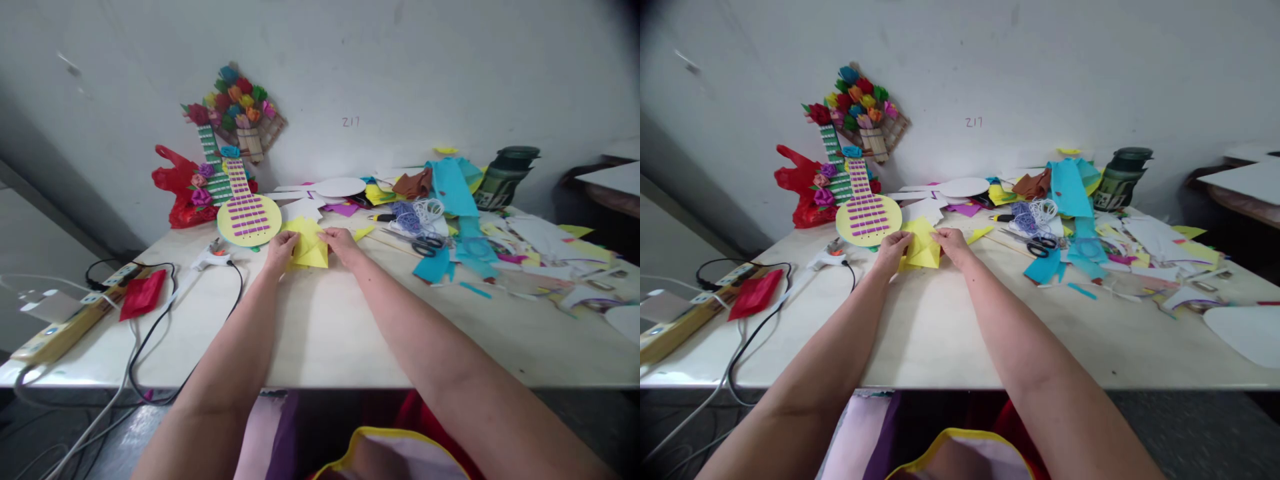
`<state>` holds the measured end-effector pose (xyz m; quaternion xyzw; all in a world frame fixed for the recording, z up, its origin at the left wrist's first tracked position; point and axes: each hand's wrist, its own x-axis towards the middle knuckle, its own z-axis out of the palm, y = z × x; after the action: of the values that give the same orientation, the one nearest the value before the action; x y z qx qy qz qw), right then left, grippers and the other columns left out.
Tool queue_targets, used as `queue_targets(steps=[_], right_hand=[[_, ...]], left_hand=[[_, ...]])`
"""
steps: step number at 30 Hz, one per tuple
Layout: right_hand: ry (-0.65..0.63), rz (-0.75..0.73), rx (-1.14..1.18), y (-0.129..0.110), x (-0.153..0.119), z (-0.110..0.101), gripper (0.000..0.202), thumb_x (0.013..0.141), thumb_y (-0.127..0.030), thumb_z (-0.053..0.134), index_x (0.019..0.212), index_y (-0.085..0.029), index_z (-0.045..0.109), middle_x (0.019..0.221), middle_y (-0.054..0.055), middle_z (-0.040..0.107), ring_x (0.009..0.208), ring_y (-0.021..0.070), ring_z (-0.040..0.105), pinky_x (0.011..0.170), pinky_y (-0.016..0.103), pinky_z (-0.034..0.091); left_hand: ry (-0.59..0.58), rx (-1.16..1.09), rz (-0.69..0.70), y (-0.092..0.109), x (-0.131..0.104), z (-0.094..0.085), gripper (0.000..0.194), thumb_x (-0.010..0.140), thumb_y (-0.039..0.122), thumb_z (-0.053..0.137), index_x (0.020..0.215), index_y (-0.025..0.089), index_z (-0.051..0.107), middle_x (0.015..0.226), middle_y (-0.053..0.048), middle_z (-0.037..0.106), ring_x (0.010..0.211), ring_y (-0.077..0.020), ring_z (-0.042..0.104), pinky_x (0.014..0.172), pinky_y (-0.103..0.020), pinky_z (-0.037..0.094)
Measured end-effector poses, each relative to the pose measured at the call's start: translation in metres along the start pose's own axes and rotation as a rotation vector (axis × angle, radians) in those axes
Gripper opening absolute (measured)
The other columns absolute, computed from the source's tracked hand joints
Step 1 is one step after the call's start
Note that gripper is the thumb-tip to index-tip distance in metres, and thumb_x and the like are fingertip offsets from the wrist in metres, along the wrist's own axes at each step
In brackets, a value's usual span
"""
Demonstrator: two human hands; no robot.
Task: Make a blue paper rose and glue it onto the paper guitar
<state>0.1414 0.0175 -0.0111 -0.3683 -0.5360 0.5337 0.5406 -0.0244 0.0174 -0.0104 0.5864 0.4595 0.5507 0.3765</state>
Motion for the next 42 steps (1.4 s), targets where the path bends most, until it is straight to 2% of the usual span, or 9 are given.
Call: queue_targets(steps=[13, 28, 33, 38, 42], right_hand=[[-0.012, 0.036, 0.096, -0.001, 0.001, -0.003, 0.029, 0.064, -0.023, 0.061, 0.092, -0.017, 0.069, 0.071, 0.001, 0.067, 0.057, 0.0118, 0.057, 0.051, 0.023, 0.044], [-0.001, 0.030, 0.051, -0.009, -0.004, 0.002, 0.016, 0.058, -0.015, 0.052, 0.067, -0.016, 0.066, 0.059, 0.000, 0.061, 0.056, 0.0124, 0.054, 0.054, 0.025, 0.044], [-0.052, -0.024, 0.071, -0.008, -0.003, -0.001, 0.017, 0.060, -0.022, 0.051, 0.065, -0.016, 0.065, 0.059, 0.000, 0.060, 0.056, 0.0125, 0.053, 0.052, 0.024, 0.041], [-0.021, -0.053, 0.058, -0.009, -0.005, 0.000, 0.020, 0.064, -0.031, 0.053, 0.063, -0.015, 0.065, 0.066, 0.001, 0.062, 0.059, 0.0120, 0.053, 0.052, 0.022, 0.039], [-0.009, -0.039, 0.024, -0.009, -0.005, 0.001, 0.019, 0.063, -0.033, 0.060, 0.063, -0.015, 0.064, 0.062, 0.000, 0.060, 0.059, 0.0117, 0.053, 0.054, 0.023, 0.041]], left_hand=[[-0.009, -0.124, -0.096, 0.007, -0.003, 0.001, 0.019, 0.062, 0.031, 0.062, 0.065, 0.014, 0.054, 0.048, 0.005, 0.042, 0.042, -0.0056, 0.036, 0.043, -0.020, 0.027], [-0.033, -0.149, -0.114, -0.004, 0.002, 0.000, 0.019, 0.062, 0.031, 0.061, 0.064, 0.015, 0.052, 0.045, 0.005, 0.039, 0.039, -0.0058, 0.035, 0.040, -0.020, 0.022], [-0.033, -0.167, -0.127, -0.003, 0.002, 0.001, 0.017, 0.062, 0.030, 0.060, 0.062, 0.015, 0.051, 0.043, 0.006, 0.037, 0.037, -0.0052, 0.032, 0.039, -0.020, 0.020], [-0.030, -0.172, -0.146, 0.000, 0.000, 0.002, 0.016, 0.062, 0.029, 0.059, 0.061, 0.016, 0.050, 0.043, 0.006, 0.035, 0.037, -0.0052, 0.031, 0.039, -0.020, 0.021], [-0.036, -0.203, -0.162, 0.000, 0.000, 0.002, 0.016, 0.062, 0.028, 0.060, 0.062, 0.016, 0.050, 0.045, 0.006, 0.036, 0.038, -0.0055, 0.033, 0.039, -0.020, 0.022]])
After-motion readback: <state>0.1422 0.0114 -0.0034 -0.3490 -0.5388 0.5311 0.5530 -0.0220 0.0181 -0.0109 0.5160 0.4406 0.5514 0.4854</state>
